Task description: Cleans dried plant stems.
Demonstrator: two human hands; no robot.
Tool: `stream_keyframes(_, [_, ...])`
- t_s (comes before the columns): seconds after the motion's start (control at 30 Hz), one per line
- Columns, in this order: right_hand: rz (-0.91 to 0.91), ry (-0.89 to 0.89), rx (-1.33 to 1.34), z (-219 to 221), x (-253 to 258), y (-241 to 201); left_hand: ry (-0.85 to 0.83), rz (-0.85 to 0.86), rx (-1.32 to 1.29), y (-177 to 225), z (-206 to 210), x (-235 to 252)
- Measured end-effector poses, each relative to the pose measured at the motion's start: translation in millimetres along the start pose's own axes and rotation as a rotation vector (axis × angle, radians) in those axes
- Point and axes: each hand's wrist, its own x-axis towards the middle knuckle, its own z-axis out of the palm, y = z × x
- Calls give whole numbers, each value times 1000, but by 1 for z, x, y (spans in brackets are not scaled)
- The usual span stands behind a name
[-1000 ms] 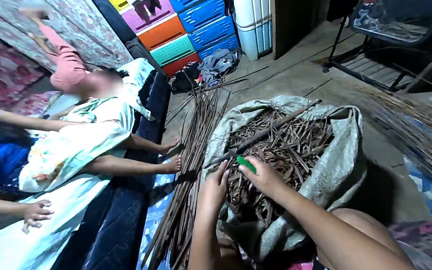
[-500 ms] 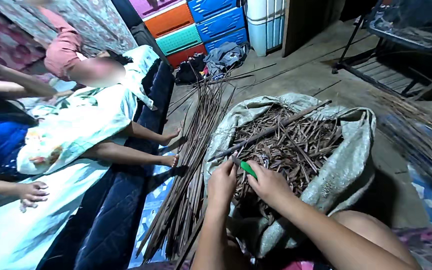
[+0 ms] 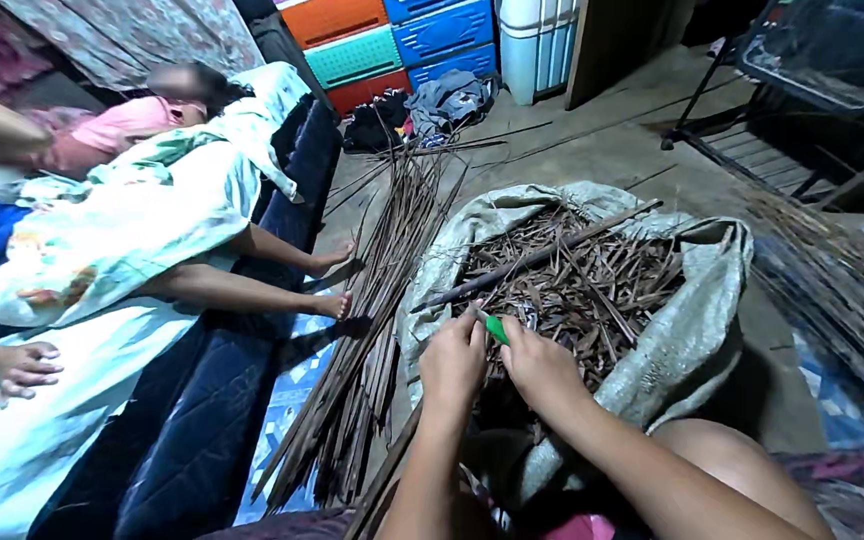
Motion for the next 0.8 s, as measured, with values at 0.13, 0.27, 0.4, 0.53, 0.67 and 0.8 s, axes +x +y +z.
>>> stream_keyframes(0.13, [5, 36, -4, 6, 4, 3, -33, -14, 25, 1, 0, 1])
stream_keyframes(0.27, [55, -128, 42, -1, 7, -1, -57, -48, 39, 0, 0, 3])
stream_keyframes(0.4, [118, -309, 84, -16, 2, -9, -43, -68, 12, -2, 2, 4])
stream_keyframes(0.53, [133, -290, 58, -19, -2, -8, -35, -62, 36, 1, 3, 5])
stream_keyframes(0.67, [169, -243, 11, -12, 8, -5, -69, -73, 51, 5, 8, 5])
stream_keyframes(0.8, [240, -213, 14, -10, 24, 5, -100, -46, 58, 6, 12, 4])
